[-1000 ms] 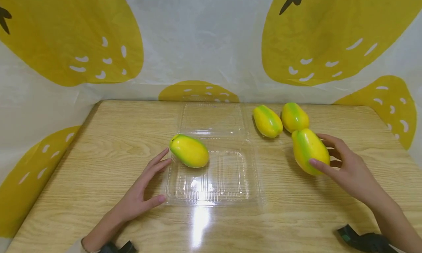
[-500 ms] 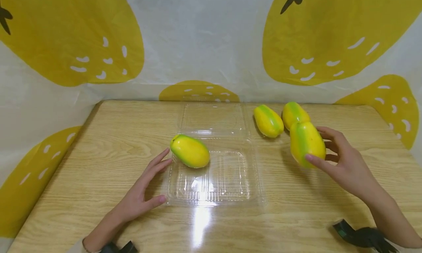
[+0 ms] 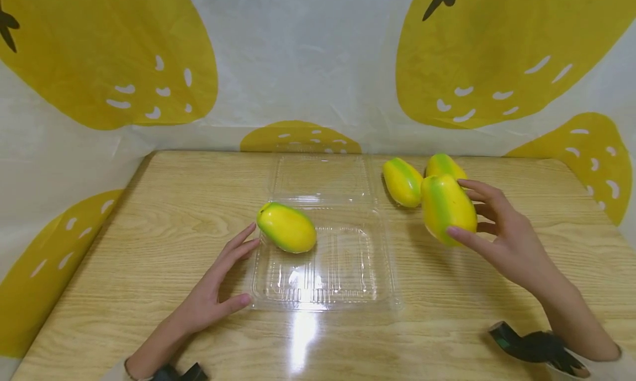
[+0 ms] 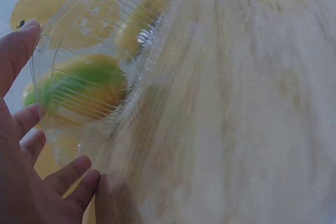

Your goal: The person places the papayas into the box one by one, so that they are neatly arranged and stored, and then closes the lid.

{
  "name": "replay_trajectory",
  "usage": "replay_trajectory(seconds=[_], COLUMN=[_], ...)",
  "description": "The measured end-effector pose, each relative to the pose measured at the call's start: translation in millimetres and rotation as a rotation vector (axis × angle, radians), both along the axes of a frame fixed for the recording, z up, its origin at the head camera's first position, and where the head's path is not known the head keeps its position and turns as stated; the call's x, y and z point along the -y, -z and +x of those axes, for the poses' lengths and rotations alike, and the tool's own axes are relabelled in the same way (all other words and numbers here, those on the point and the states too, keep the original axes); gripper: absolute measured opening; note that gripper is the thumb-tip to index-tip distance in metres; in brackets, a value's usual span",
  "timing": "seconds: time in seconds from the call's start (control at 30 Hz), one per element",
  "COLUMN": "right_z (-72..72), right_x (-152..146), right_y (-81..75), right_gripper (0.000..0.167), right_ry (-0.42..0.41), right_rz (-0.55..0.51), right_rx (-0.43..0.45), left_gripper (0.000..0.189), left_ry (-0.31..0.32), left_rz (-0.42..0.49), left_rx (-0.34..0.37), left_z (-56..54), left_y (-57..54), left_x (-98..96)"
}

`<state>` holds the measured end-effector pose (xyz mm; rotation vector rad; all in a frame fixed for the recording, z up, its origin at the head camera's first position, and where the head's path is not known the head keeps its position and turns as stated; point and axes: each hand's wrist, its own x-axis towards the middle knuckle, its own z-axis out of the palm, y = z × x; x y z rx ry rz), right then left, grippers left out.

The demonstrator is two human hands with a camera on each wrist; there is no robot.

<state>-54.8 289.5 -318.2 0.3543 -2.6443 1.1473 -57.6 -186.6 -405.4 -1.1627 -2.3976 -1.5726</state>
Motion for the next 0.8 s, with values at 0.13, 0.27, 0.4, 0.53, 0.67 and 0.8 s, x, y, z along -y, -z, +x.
replay_trajectory(seconds=[0.13,0.27,0.4,0.53,0.67,0.8], right_z=[-2.2,-4.4,-7.4,-11.3,-14.6,-17.9], right_x=[6.5,13.2,20.7,29.1,37.7,46.3], right_y=[-1.2,-4.5,-7.8,-10.3,-12.6,-15.3], right_gripper=[0.084,0.084,0.085,0.085,0.085,0.084], right_ry=[-0.020,-0.045,-0.080,-0.104,-0.123,-0.150], right_rz=[-0.005,0.005,0.019,0.016,0.000,0.000], right_rx=[-0.030,-0.061,-0.106,-0.136,-0.153,-0.176], left_gripper=[0.078,0.079,0.079,0.080,0.079,0.079], left_ry=[0.003,0.003,0.003,0.002,-0.002,-0.008], left_rz=[0.002,0.004,0.005,0.005,0.002,-0.007], left_rx=[0.002,0.001,-0.001,-0.002,-0.003,-0.007], left_z=[0.2,-0.3,-0.6,-0.7,-0.6,-0.6], left_y=[0.0,0.7,1.7,2.3,1.5,1.2], left_x=[0.0,0.1,0.5,0.7,0.4,0.3])
